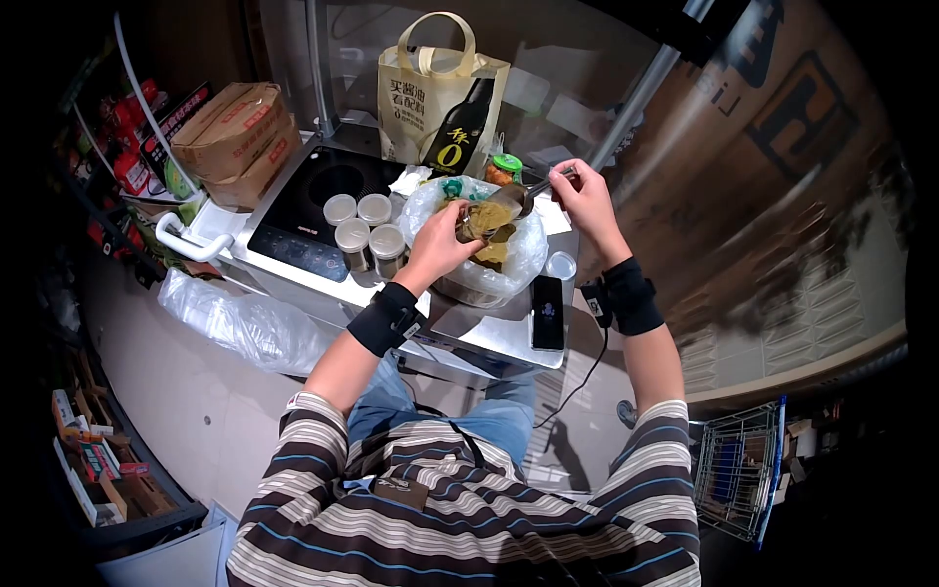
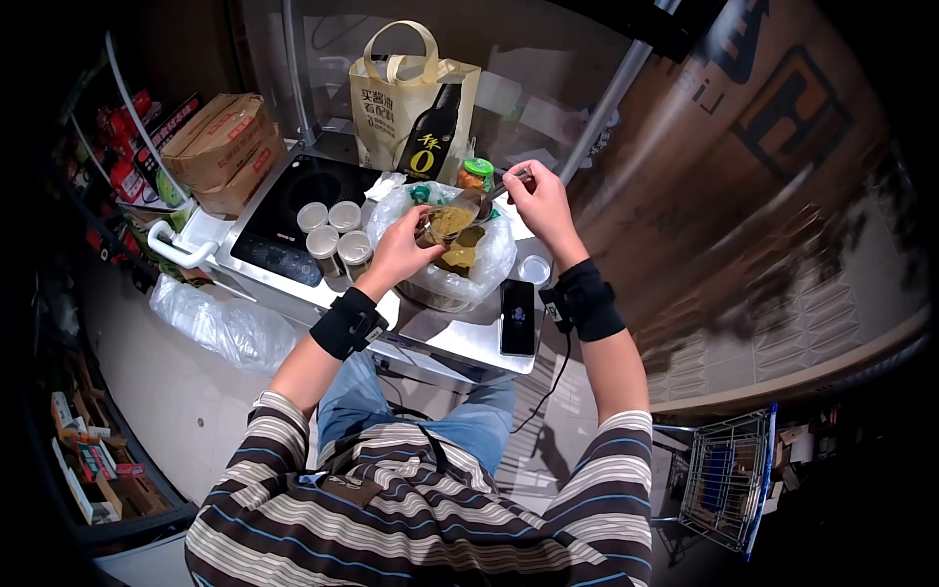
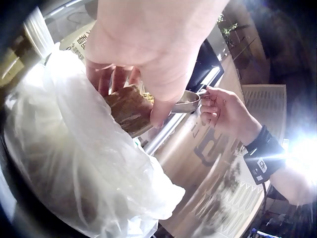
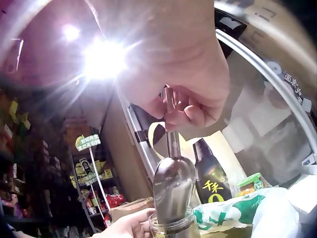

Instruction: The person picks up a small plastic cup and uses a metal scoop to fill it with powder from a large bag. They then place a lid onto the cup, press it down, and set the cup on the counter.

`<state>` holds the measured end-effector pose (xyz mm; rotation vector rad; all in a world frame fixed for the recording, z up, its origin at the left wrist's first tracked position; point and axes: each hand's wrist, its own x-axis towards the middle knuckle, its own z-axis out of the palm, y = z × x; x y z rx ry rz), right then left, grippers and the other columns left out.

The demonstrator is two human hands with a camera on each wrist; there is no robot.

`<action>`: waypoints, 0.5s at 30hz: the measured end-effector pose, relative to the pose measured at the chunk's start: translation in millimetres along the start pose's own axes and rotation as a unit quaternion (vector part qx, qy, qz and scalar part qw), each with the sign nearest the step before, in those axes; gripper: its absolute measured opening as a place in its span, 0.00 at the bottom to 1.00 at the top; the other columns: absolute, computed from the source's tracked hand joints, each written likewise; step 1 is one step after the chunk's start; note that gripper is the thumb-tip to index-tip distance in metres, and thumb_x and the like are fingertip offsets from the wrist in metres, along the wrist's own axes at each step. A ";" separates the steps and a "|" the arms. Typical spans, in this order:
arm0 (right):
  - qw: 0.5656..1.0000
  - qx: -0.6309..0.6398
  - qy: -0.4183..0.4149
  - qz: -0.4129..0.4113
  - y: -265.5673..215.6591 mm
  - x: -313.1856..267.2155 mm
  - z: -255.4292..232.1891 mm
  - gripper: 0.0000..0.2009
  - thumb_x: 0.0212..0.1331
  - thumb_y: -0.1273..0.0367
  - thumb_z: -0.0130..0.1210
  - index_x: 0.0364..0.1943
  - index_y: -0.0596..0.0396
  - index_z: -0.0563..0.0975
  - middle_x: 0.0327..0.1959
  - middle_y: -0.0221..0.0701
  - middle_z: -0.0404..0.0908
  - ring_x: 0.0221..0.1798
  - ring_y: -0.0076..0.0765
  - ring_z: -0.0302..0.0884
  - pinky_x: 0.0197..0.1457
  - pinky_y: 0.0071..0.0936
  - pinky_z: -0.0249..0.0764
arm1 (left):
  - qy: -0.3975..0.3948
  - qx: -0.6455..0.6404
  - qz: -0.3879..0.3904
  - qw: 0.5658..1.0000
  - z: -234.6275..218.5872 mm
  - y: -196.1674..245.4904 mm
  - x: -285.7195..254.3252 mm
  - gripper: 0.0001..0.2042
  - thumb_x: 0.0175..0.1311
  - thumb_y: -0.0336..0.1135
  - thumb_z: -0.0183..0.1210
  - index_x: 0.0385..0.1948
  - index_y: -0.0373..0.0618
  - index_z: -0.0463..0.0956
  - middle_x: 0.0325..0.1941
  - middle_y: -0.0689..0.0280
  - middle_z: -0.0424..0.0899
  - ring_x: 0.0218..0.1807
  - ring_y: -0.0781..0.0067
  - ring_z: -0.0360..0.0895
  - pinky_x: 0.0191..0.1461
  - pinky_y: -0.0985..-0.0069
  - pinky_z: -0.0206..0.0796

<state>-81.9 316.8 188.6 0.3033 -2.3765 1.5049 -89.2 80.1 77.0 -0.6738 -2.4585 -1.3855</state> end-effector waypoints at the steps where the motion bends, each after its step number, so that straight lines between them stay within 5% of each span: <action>1: 1.000 -0.008 -0.018 -0.005 -0.7 3.5 -0.1 0.09 0.63 0.66 0.57 0.37 0.60 0.76 0.24 0.27 0.79 0.25 0.18 0.73 0.30 0.20 0.68 | 0.000 0.000 0.000 1.000 -0.1 0.4 -0.2 0.33 0.48 0.40 0.72 0.56 0.39 0.69 0.51 0.49 0.81 0.54 0.50 0.79 0.56 0.65 0.72; 15: 0.980 -0.115 -0.090 -0.135 -33.6 8.9 3.0 0.09 0.62 0.69 0.53 0.42 0.60 0.73 0.26 0.34 0.77 0.27 0.27 0.72 0.34 0.27 0.69 | -0.020 -0.048 -0.049 0.997 -1.6 2.3 0.0 0.35 0.46 0.39 0.74 0.58 0.41 0.69 0.51 0.49 0.82 0.55 0.53 0.80 0.57 0.67 0.71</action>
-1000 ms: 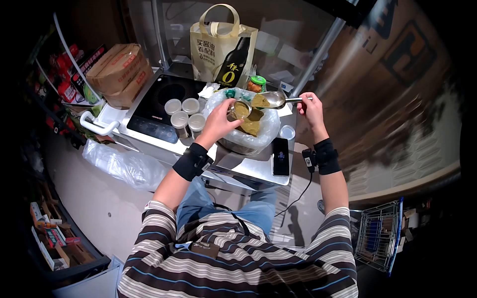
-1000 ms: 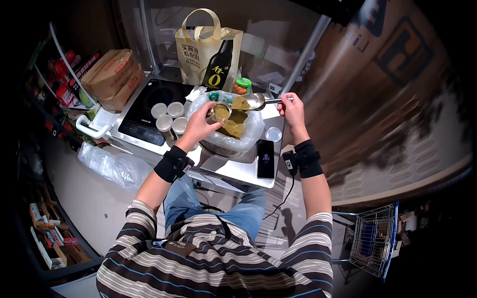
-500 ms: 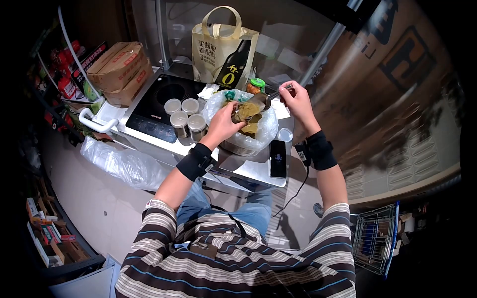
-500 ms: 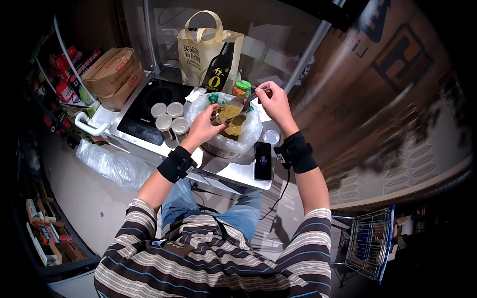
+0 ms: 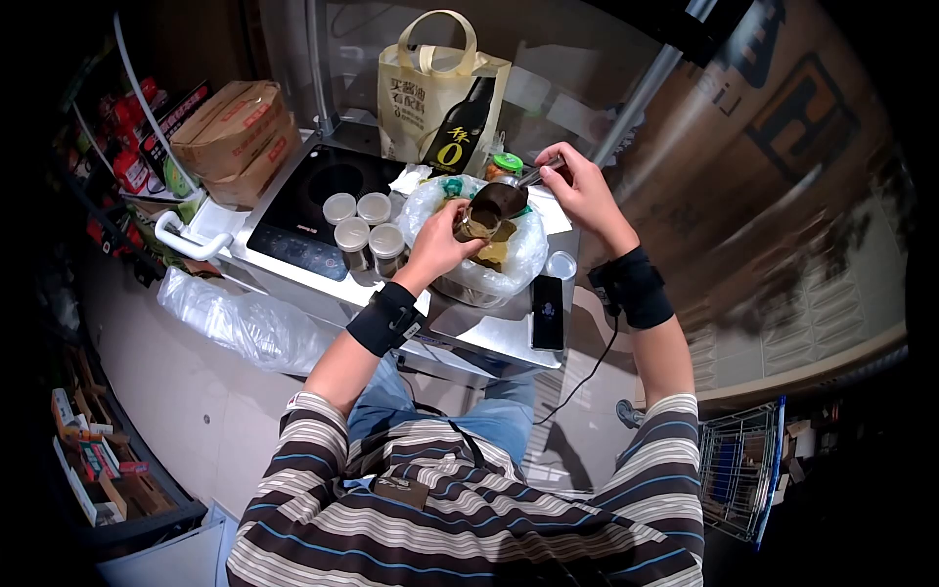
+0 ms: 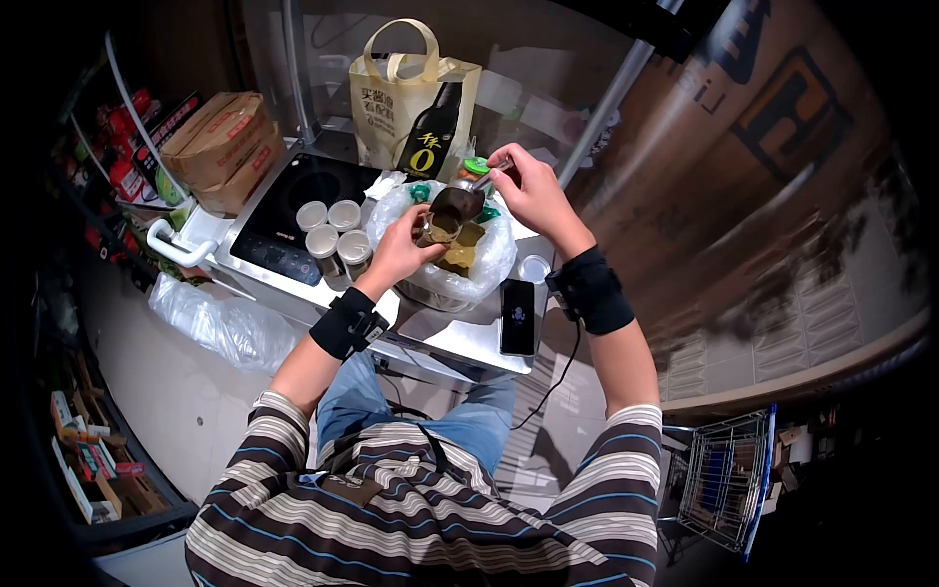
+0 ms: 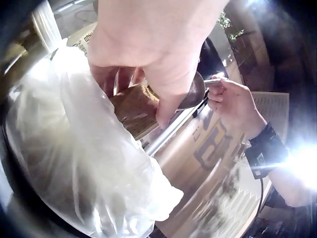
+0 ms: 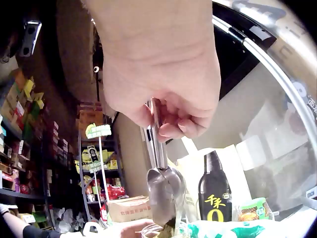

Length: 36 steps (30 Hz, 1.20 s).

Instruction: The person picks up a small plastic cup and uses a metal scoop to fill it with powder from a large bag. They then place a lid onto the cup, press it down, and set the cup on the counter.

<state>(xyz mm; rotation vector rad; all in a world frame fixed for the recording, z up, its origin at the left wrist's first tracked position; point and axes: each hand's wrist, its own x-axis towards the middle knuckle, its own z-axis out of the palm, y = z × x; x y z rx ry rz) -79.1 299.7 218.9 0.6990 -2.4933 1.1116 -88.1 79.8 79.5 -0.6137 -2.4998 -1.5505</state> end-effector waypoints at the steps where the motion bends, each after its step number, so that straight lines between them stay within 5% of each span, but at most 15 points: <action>1: 1.000 0.001 -0.002 0.000 -1.7 0.2 0.2 0.09 0.62 0.69 0.53 0.42 0.60 0.73 0.26 0.34 0.77 0.27 0.27 0.72 0.34 0.27 0.69 | 0.000 0.000 -0.002 1.000 0.9 -2.8 -0.3 0.35 0.46 0.39 0.74 0.58 0.41 0.69 0.51 0.49 0.82 0.55 0.53 0.80 0.57 0.67 0.71; 10: 0.998 0.014 -0.058 -0.002 -5.9 4.4 -8.2 0.09 0.62 0.71 0.52 0.43 0.61 0.73 0.28 0.33 0.77 0.30 0.26 0.72 0.36 0.25 0.69 | 0.012 -0.069 0.037 0.997 5.1 -15.0 2.0 0.32 0.47 0.40 0.73 0.54 0.43 0.70 0.47 0.52 0.82 0.50 0.51 0.80 0.53 0.64 0.71; 12: 0.998 0.055 -0.022 -0.005 3.5 4.8 -8.7 0.08 0.63 0.71 0.53 0.43 0.61 0.73 0.29 0.31 0.77 0.32 0.24 0.72 0.38 0.24 0.70 | -0.003 -0.049 0.016 0.999 4.8 -17.1 3.2 0.35 0.48 0.33 0.73 0.59 0.40 0.66 0.52 0.52 0.81 0.55 0.58 0.80 0.58 0.69 0.71; 24: 0.934 0.282 0.144 0.165 46.2 -13.1 -22.1 0.07 0.69 0.67 0.52 0.44 0.56 0.75 0.27 0.28 0.79 0.24 0.18 0.71 0.28 0.16 0.68 | 0.073 -0.062 0.052 0.994 0.4 -8.1 -4.2 0.33 0.47 0.35 0.74 0.55 0.38 0.66 0.49 0.54 0.81 0.53 0.61 0.80 0.55 0.70 0.72; 36: 0.952 0.168 0.159 0.201 97.9 -47.2 7.2 0.06 0.65 0.70 0.54 0.37 0.59 0.76 0.25 0.30 0.80 0.24 0.22 0.76 0.27 0.21 0.73 | 0.099 -0.071 0.045 0.992 -1.2 -21.3 -1.3 0.33 0.47 0.40 0.73 0.56 0.38 0.69 0.49 0.53 0.81 0.50 0.56 0.80 0.54 0.67 0.72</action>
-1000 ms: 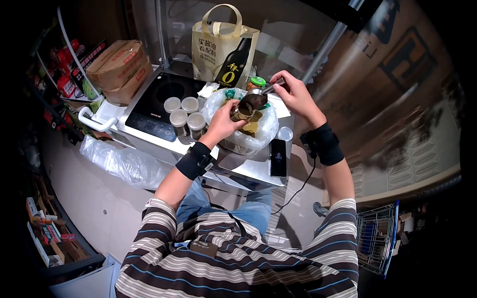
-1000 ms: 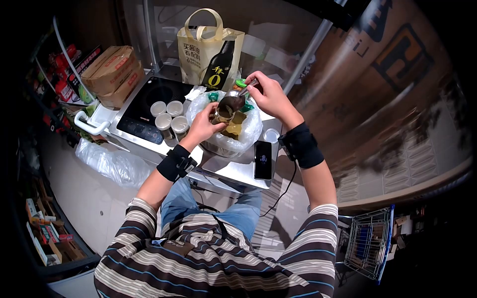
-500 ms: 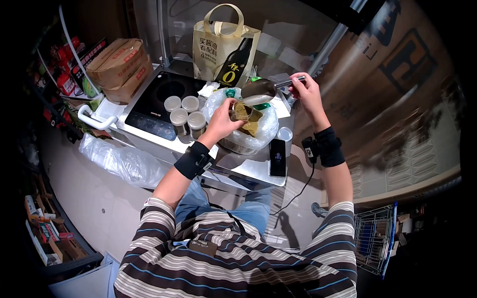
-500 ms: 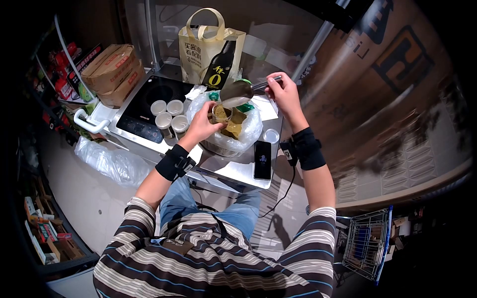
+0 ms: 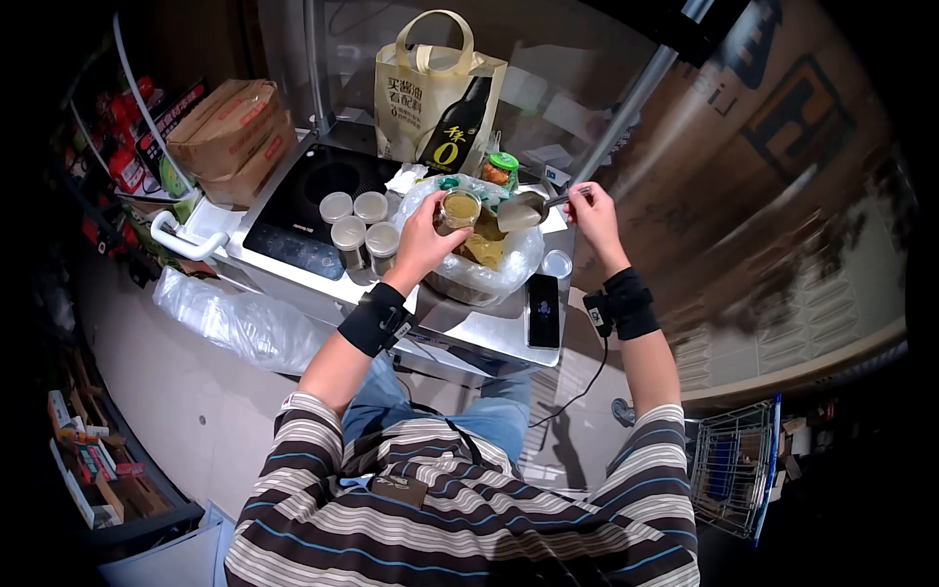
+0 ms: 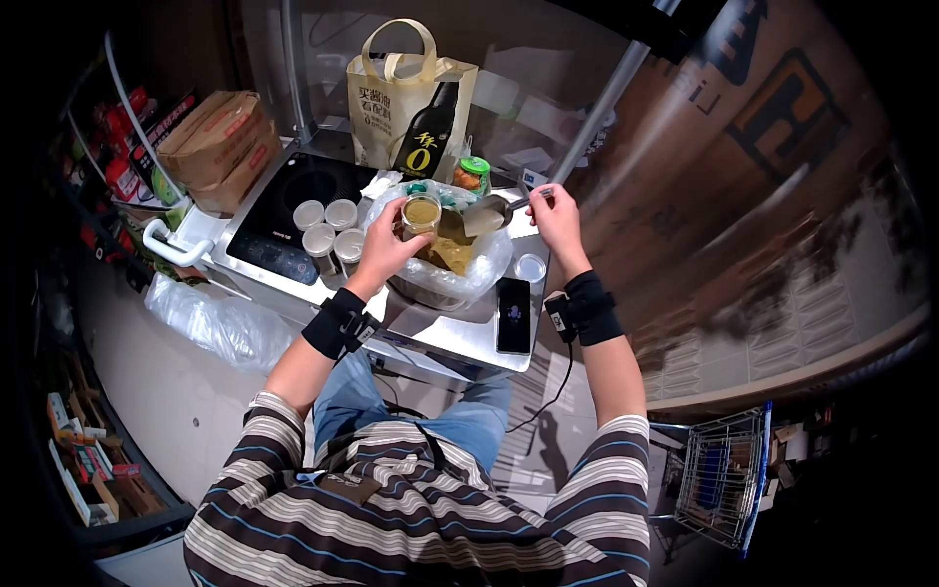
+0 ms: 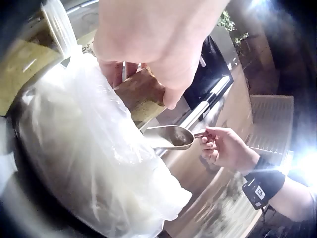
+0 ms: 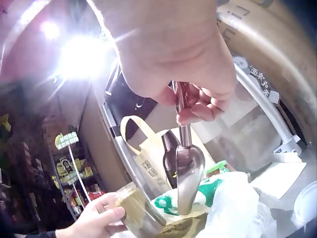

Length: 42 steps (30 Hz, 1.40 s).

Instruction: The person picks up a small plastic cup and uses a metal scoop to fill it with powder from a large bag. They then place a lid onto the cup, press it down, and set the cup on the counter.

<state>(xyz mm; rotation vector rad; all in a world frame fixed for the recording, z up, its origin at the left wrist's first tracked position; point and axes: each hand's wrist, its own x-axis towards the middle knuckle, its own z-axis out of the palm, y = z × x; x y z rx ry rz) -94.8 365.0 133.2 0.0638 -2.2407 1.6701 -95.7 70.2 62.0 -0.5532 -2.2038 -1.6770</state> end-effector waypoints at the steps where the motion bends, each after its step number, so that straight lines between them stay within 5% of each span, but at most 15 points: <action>1: 0.999 -0.033 -0.002 -0.007 5.7 -1.9 3.5 0.05 0.64 0.71 0.54 0.37 0.59 0.76 0.25 0.30 0.80 0.25 0.22 0.77 0.27 0.21 0.73 | 0.000 0.001 0.001 1.000 -1.8 2.8 -1.8 0.33 0.47 0.40 0.73 0.56 0.38 0.69 0.49 0.53 0.81 0.50 0.56 0.80 0.54 0.67 0.72; 6: 0.988 -0.154 -0.014 0.004 6.6 -16.9 29.7 0.09 0.62 0.68 0.55 0.37 0.62 0.76 0.25 0.35 0.83 0.26 0.28 0.83 0.29 0.27 0.79 | 0.025 0.046 0.088 0.995 -6.2 2.4 1.7 0.33 0.47 0.40 0.72 0.57 0.38 0.69 0.47 0.53 0.81 0.47 0.57 0.80 0.51 0.68 0.72; 9: 0.989 -0.150 -0.011 0.018 16.6 -16.4 45.0 0.09 0.62 0.68 0.54 0.36 0.62 0.75 0.26 0.36 0.84 0.26 0.28 0.83 0.29 0.27 0.80 | 0.024 0.028 0.024 0.999 -9.5 -2.1 4.0 0.33 0.47 0.40 0.72 0.56 0.38 0.70 0.46 0.53 0.82 0.47 0.57 0.81 0.50 0.69 0.73; 16: 0.988 -0.149 -0.036 0.011 35.0 -18.6 81.0 0.10 0.62 0.68 0.53 0.35 0.63 0.76 0.24 0.38 0.84 0.24 0.34 0.83 0.31 0.30 0.78 | 0.027 0.054 0.029 0.998 -24.8 -2.8 10.2 0.33 0.49 0.37 0.73 0.58 0.36 0.68 0.50 0.55 0.82 0.53 0.63 0.80 0.54 0.71 0.73; 20: 0.988 -0.139 -0.062 0.023 46.1 -18.7 93.2 0.10 0.65 0.68 0.53 0.37 0.63 0.76 0.25 0.35 0.84 0.22 0.25 0.81 0.29 0.25 0.77 | 0.023 0.033 0.019 0.999 -32.5 2.2 11.6 0.32 0.50 0.37 0.73 0.57 0.36 0.69 0.50 0.55 0.82 0.53 0.63 0.80 0.55 0.72 0.72; 23: 0.974 -0.220 0.003 -0.048 30.3 -19.6 86.5 0.11 0.57 0.65 0.55 0.33 0.62 0.77 0.24 0.49 0.81 0.31 0.57 0.81 0.38 0.43 0.76 | 0.023 0.039 0.015 0.999 -38.8 2.9 11.7 0.31 0.50 0.36 0.72 0.56 0.37 0.69 0.49 0.56 0.82 0.53 0.64 0.80 0.56 0.71 0.72; 25: 0.955 -0.273 0.028 -0.116 15.9 -22.1 78.7 0.10 0.56 0.67 0.54 0.31 0.62 0.76 0.25 0.49 0.81 0.32 0.57 0.81 0.40 0.45 0.76 | 0.026 0.050 0.028 0.998 -40.1 3.9 10.6 0.31 0.50 0.36 0.73 0.55 0.37 0.69 0.49 0.56 0.82 0.53 0.64 0.80 0.56 0.71 0.71; 29: 0.946 -0.305 -0.029 -0.105 21.5 -25.1 72.7 0.10 0.56 0.67 0.55 0.31 0.63 0.76 0.26 0.50 0.81 0.32 0.58 0.81 0.40 0.46 0.76 | 0.017 0.056 0.047 0.997 -36.4 0.7 12.4 0.31 0.49 0.36 0.73 0.55 0.36 0.69 0.49 0.56 0.82 0.53 0.64 0.80 0.57 0.72 0.71; 40: 0.972 -0.196 -0.046 -0.125 20.1 -25.6 114.0 0.11 0.59 0.67 0.56 0.34 0.64 0.76 0.28 0.49 0.82 0.33 0.60 0.80 0.39 0.45 0.76 | 0.032 0.047 0.057 0.997 -26.8 -5.6 9.6 0.35 0.46 0.40 0.74 0.56 0.35 0.70 0.48 0.53 0.83 0.49 0.59 0.82 0.52 0.69 0.73; 42: 0.991 -0.098 -0.088 -0.004 26.1 -26.7 115.2 0.10 0.62 0.68 0.54 0.36 0.64 0.75 0.27 0.44 0.83 0.29 0.44 0.82 0.34 0.35 0.78 | 0.024 0.043 0.042 0.998 -31.1 -3.1 9.2 0.33 0.47 0.37 0.74 0.56 0.35 0.69 0.49 0.54 0.82 0.51 0.61 0.81 0.55 0.70 0.72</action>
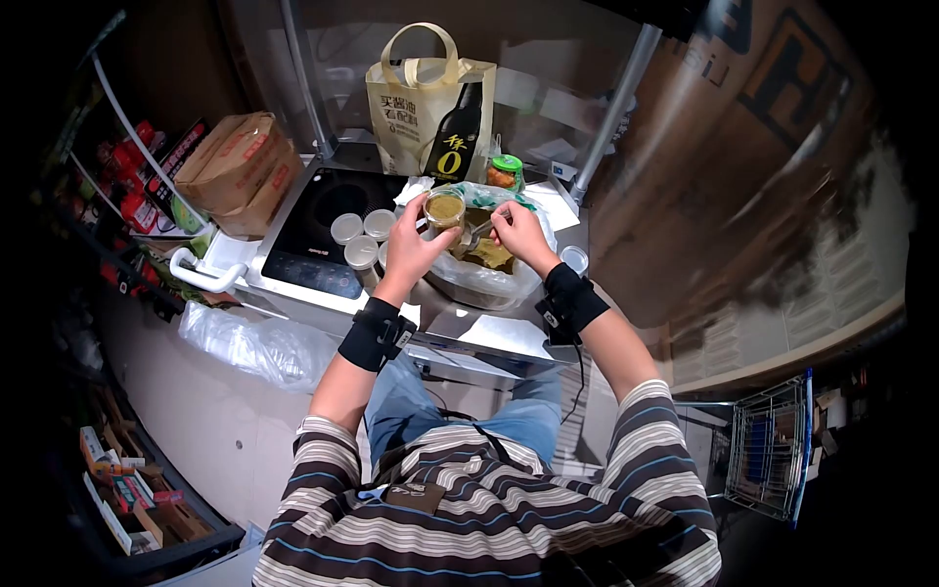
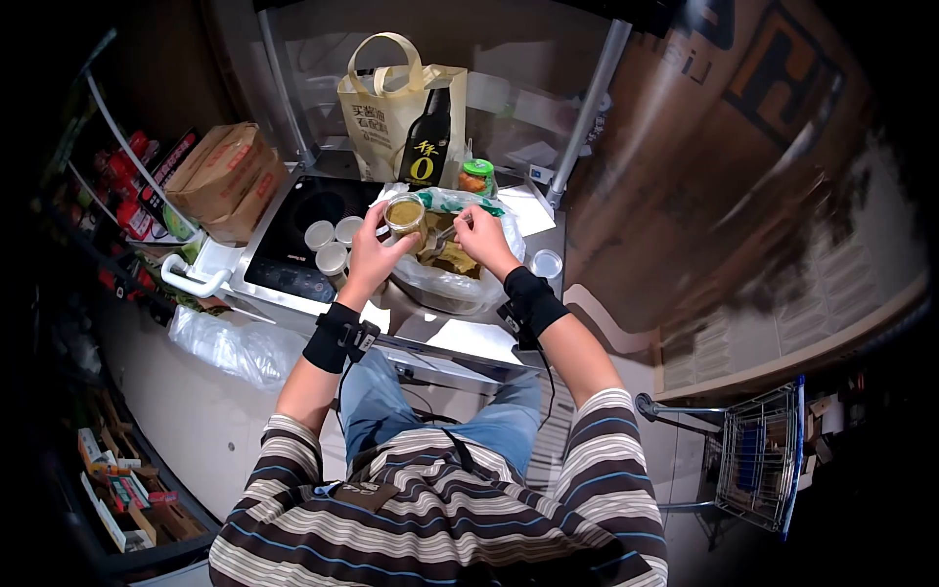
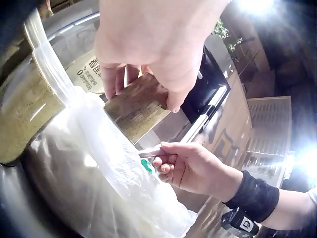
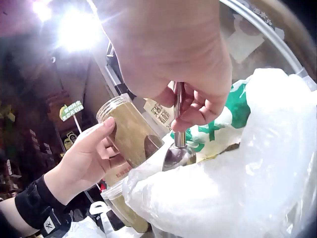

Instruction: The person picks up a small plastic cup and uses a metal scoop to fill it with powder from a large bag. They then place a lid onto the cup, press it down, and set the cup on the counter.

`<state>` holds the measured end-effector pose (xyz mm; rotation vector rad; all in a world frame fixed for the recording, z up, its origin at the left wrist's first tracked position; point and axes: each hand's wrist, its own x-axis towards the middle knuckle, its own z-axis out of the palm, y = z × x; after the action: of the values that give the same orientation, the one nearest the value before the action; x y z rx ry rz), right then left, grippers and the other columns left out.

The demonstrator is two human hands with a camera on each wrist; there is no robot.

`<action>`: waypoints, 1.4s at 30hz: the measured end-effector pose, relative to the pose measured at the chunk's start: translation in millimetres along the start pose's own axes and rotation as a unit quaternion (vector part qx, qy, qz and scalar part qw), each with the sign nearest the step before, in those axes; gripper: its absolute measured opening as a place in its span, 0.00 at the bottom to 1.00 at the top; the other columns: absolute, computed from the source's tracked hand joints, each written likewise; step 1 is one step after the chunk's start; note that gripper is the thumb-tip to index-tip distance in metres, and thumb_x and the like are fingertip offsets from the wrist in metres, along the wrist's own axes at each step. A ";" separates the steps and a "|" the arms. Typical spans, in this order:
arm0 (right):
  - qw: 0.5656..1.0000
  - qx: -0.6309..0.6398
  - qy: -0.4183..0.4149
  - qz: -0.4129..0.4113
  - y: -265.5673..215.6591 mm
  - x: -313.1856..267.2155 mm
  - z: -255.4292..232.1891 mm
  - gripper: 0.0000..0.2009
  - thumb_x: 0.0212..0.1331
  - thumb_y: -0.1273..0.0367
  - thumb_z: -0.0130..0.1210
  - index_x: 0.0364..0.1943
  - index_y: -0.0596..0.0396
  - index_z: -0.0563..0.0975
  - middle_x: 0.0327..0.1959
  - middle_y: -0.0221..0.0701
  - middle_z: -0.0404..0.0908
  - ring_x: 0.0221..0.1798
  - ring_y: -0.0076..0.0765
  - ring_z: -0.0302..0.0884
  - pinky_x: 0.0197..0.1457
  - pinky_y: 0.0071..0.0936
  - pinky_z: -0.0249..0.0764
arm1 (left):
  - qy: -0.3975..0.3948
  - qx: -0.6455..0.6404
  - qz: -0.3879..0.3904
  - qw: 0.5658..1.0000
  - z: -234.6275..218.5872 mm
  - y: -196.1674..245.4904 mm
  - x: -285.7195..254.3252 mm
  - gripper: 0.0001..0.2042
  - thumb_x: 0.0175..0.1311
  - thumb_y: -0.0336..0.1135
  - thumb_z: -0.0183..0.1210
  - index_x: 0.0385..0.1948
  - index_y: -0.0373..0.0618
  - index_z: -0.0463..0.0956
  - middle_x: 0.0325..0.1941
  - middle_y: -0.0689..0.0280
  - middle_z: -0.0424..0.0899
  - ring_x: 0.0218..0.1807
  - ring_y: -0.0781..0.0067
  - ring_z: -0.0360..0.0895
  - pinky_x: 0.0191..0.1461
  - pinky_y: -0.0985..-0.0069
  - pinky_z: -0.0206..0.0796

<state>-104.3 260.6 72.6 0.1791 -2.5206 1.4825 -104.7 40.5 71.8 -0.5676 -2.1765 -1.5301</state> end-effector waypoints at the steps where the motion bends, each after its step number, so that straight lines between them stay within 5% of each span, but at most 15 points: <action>1: 0.997 0.054 -0.026 0.055 3.5 -0.8 0.7 0.10 0.64 0.69 0.53 0.37 0.64 0.75 0.27 0.42 0.83 0.27 0.36 0.84 0.32 0.30 0.79 | -0.011 -0.006 -0.015 1.000 -2.5 3.0 -0.3 0.32 0.49 0.35 0.73 0.56 0.35 0.68 0.50 0.55 0.82 0.54 0.64 0.79 0.58 0.71 0.71; 4: 0.980 0.137 -0.064 0.126 14.6 -3.7 -2.1 0.08 0.69 0.69 0.49 0.41 0.62 0.73 0.28 0.36 0.82 0.27 0.26 0.81 0.31 0.22 0.78 | -0.002 0.006 -0.003 1.000 -7.3 9.0 0.3 0.32 0.49 0.34 0.73 0.56 0.36 0.68 0.50 0.56 0.82 0.54 0.64 0.79 0.59 0.71 0.70; 7: 0.964 0.179 -0.068 0.184 19.5 -5.5 -5.3 0.08 0.69 0.69 0.49 0.42 0.61 0.71 0.31 0.38 0.81 0.29 0.29 0.82 0.32 0.23 0.79 | 0.016 -0.005 0.015 1.000 -5.4 3.3 2.1 0.33 0.47 0.38 0.74 0.56 0.37 0.70 0.49 0.54 0.82 0.51 0.59 0.81 0.54 0.69 0.72; 15: 0.951 0.241 -0.058 0.183 15.6 -4.6 13.5 0.08 0.67 0.72 0.47 0.43 0.65 0.71 0.30 0.43 0.81 0.28 0.33 0.83 0.31 0.24 0.80 | -0.004 -0.020 -0.019 1.000 -6.5 13.8 -0.6 0.32 0.49 0.34 0.73 0.56 0.37 0.68 0.50 0.56 0.82 0.54 0.65 0.80 0.57 0.72 0.71; 23: 0.943 0.236 0.009 0.233 15.8 -14.6 -41.1 0.07 0.70 0.71 0.46 0.42 0.61 0.71 0.31 0.39 0.83 0.27 0.27 0.81 0.32 0.21 0.79 | 0.020 0.000 0.031 0.999 -9.6 0.0 4.9 0.34 0.47 0.39 0.73 0.57 0.36 0.69 0.51 0.53 0.81 0.50 0.60 0.81 0.54 0.69 0.72; 29: 0.932 0.284 0.066 0.216 23.6 -24.7 -85.5 0.07 0.68 0.70 0.48 0.43 0.59 0.71 0.27 0.37 0.83 0.24 0.26 0.80 0.26 0.19 0.76 | 0.007 0.018 -0.002 1.000 -3.4 8.7 1.9 0.33 0.47 0.39 0.73 0.57 0.39 0.69 0.51 0.53 0.81 0.52 0.57 0.80 0.54 0.67 0.72; 42: 0.960 0.258 0.069 0.080 -49.8 -10.9 -131.1 0.06 0.67 0.69 0.52 0.38 0.57 0.74 0.25 0.34 0.82 0.22 0.23 0.77 0.25 0.18 0.69 | -0.067 0.053 0.018 0.996 20.0 15.4 -1.7 0.32 0.47 0.38 0.72 0.57 0.39 0.70 0.51 0.51 0.81 0.53 0.54 0.79 0.56 0.66 0.70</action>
<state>-67.5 350.9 174.0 -0.0504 -2.0330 2.1119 -96.8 64.0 76.7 -0.6879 -2.3174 -1.3840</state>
